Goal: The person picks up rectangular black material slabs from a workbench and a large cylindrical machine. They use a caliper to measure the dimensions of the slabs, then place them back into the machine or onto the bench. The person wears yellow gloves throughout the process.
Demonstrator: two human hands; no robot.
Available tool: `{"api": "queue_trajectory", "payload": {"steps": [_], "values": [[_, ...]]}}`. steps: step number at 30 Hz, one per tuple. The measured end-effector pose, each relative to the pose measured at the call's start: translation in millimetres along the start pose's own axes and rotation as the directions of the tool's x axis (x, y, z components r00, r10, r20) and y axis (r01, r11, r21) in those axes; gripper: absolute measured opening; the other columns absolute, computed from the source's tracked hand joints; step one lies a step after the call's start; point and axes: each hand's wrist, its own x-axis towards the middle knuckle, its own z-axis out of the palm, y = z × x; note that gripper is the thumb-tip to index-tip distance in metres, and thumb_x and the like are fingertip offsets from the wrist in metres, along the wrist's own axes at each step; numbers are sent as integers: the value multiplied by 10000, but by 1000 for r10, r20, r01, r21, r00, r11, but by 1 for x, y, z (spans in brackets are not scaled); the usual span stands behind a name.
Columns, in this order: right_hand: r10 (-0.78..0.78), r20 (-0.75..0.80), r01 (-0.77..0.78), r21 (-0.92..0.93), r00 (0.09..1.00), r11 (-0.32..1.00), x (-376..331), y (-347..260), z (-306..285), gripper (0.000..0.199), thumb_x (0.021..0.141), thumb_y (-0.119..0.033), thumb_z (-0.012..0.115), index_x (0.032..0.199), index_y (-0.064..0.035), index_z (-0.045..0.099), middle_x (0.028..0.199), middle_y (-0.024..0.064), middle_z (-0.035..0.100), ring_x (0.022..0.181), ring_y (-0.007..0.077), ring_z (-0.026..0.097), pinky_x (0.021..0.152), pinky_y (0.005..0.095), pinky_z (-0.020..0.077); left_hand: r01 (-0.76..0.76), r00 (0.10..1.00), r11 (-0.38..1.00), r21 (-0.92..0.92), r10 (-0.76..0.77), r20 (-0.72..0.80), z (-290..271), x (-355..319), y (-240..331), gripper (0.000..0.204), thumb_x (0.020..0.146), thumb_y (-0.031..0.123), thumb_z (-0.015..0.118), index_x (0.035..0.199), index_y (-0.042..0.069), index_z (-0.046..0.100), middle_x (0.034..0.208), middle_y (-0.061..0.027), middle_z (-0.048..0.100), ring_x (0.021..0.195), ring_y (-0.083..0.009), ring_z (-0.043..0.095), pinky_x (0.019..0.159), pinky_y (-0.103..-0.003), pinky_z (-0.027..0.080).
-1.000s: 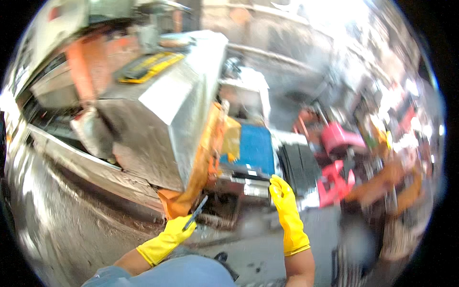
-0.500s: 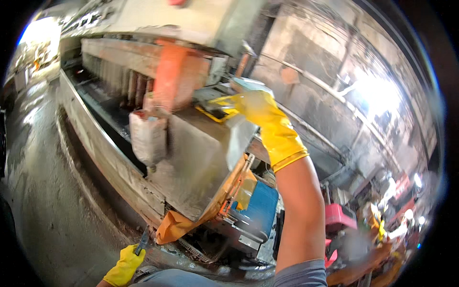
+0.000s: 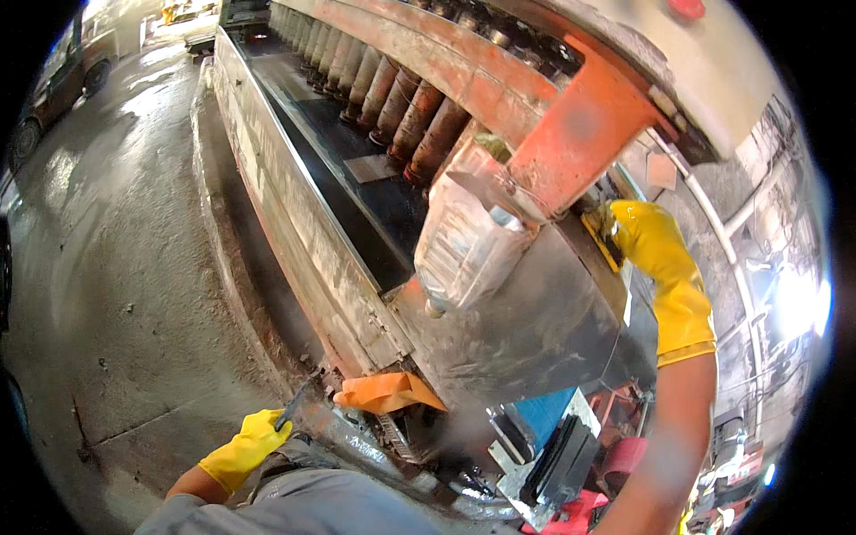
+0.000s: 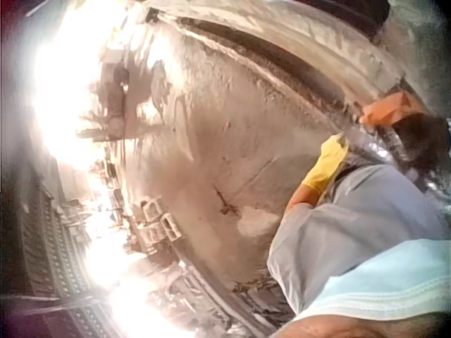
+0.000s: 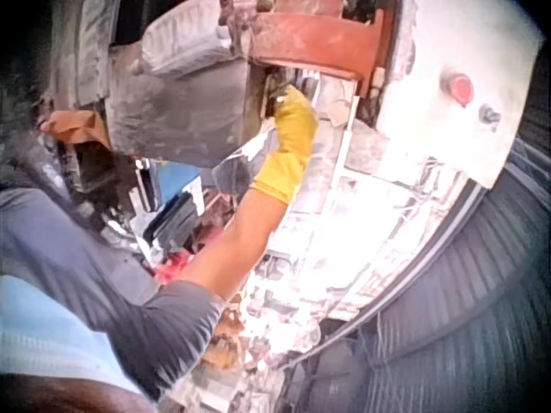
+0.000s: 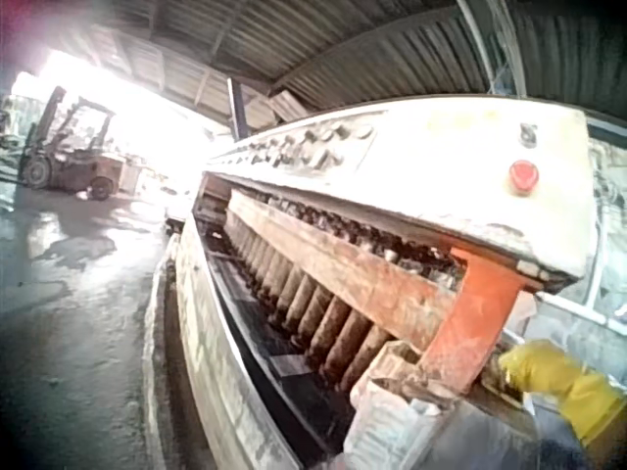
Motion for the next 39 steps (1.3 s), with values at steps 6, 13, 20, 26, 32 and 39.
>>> {"api": "queue_trajectory", "payload": {"steps": [6,13,20,26,32,39], "values": [[339,-454,-213,306,824,928,-99,7,25,257,1046,-118,638,1282,-16,648,1161,124,750,1011,261,700,963,345,519,-86,991,993,82,76,113,5,12,42,451,915,438,671,1255,152,745,1012,-192,762,956,-427,723,843,-497,579],[908,-160,-316,902,387,293,-252,-138,39,306,1112,-239,522,1215,-29,720,1038,64,759,766,119,663,680,260,479,-243,960,967,74,229,161,38,-12,93,383,904,326,706,1242,151,747,885,-214,741,865,-427,723,742,-493,576],[519,855,-571,422,-7,-704,-489,-345,182,513,1052,-442,623,1429,-97,580,750,90,706,471,129,540,450,270,411,-416,866,903,108,356,352,94,-38,152,313,934,383,673,1078,115,741,912,-203,740,900,-437,712,774,-505,555],[349,928,-197,369,128,-908,-553,-447,145,479,1115,-304,532,1531,-68,499,1115,139,768,686,135,665,633,290,534,-581,780,795,174,483,398,145,-54,186,416,951,374,626,1274,128,716,946,-206,736,905,-423,710,788,-530,551],[471,828,-293,551,304,-781,-551,-428,143,377,1100,-231,562,1413,-33,629,1268,130,729,1189,224,688,1029,366,524,-681,720,696,226,582,379,177,-69,220,424,942,326,695,1284,78,714,908,-176,731,835,-379,723,748,-486,573],[722,646,-700,634,247,-327,-522,-407,136,611,1016,-447,660,1547,-184,509,1240,194,733,1115,337,721,956,382,550,-672,733,677,300,551,397,195,-86,241,401,957,333,674,1314,150,687,977,-204,737,926,-436,703,796,-516,562]]}}
